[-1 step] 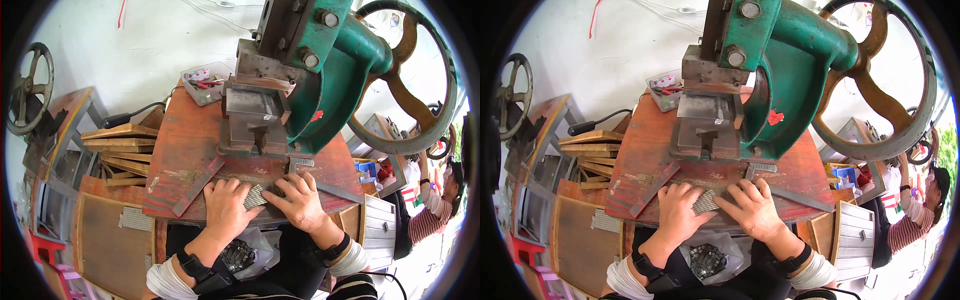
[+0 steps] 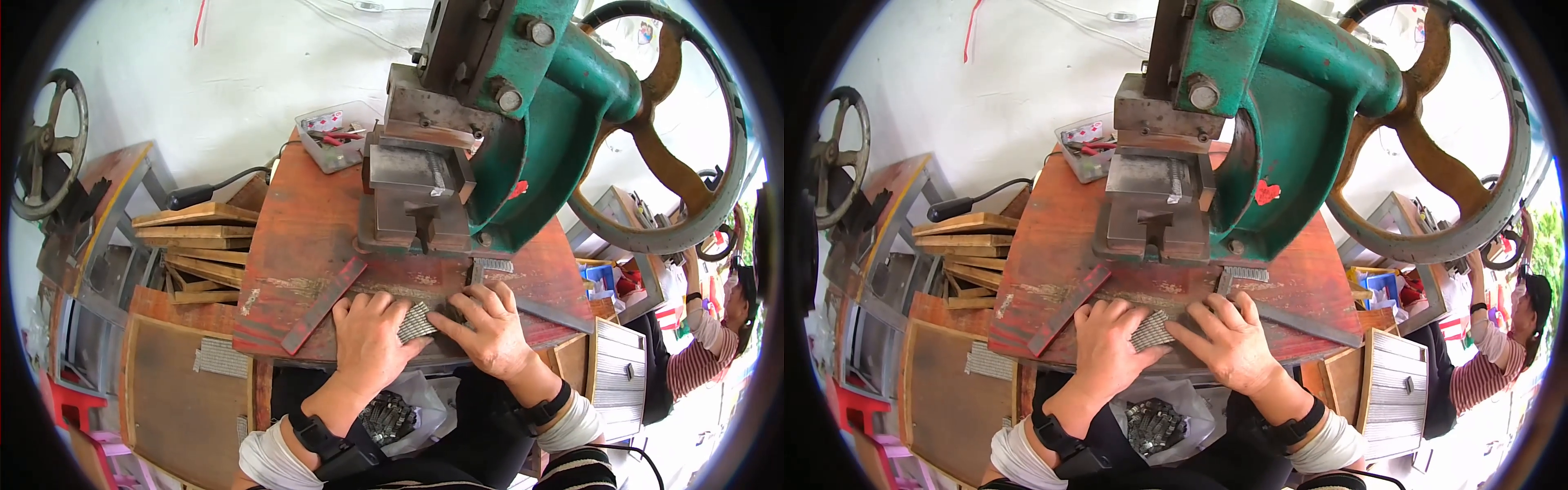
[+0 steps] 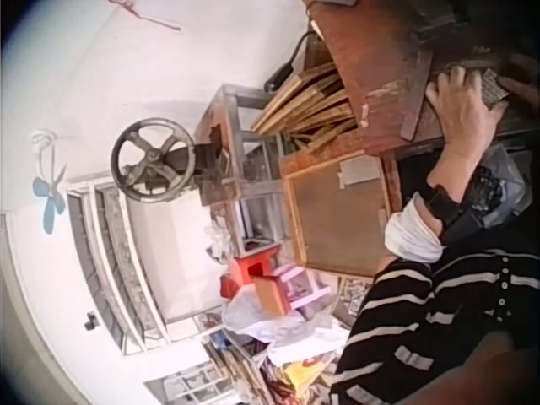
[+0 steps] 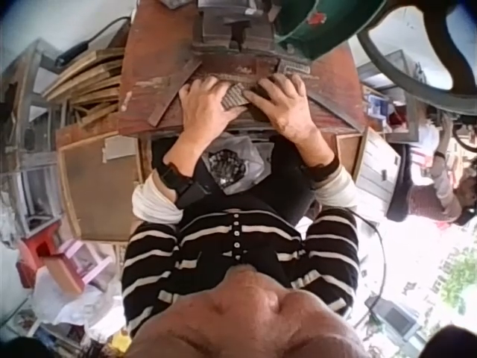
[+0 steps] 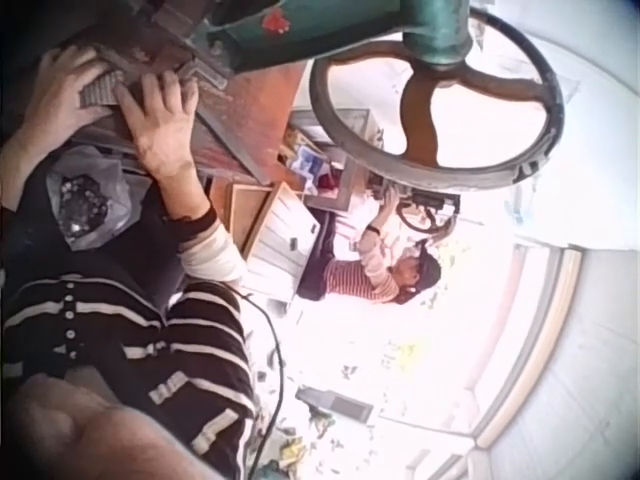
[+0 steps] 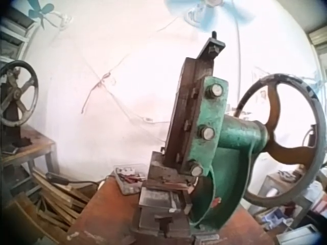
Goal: Operating a manual press machine to process or assemble small metal fasteners and components.
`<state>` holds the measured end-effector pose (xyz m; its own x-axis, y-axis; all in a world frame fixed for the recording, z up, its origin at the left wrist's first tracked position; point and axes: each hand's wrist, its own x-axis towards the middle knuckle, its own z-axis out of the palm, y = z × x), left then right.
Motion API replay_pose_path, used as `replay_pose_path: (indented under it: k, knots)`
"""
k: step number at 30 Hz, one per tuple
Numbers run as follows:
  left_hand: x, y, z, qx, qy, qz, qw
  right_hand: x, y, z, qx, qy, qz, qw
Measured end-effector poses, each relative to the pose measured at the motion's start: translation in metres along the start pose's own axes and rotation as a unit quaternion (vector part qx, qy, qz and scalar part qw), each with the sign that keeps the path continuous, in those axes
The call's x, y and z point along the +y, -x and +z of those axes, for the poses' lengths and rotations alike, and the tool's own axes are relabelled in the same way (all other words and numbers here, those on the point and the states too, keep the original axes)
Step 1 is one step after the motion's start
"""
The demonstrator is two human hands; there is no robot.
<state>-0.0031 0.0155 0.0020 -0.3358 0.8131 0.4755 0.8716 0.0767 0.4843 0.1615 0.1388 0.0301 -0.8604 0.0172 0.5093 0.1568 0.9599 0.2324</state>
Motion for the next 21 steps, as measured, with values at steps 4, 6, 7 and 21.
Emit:
replay_pose_path:
  k: [4, 6, 7, 21]
  knots:
    - [-0.002, 0.001, -0.006, -0.002, 0.009, 0.009, 1.000, 0.000, -0.001, -0.001, 0.008, -0.010, -0.008, 1.000]
    - [-0.002, 0.002, -0.004, -0.013, 0.019, 0.011, 1.000, 0.000, 0.002, -0.003, -0.025, -0.013, -0.007, 1.000]
    - [-0.003, 0.002, -0.002, -0.013, 0.020, 0.012, 1.000, -0.002, 0.002, -0.003, -0.025, -0.012, -0.007, 1.000]
    - [0.000, 0.000, -0.002, 0.007, 0.016, 0.014, 1.000, -0.013, -0.009, -0.003, -0.106, 0.029, 0.053, 0.993]
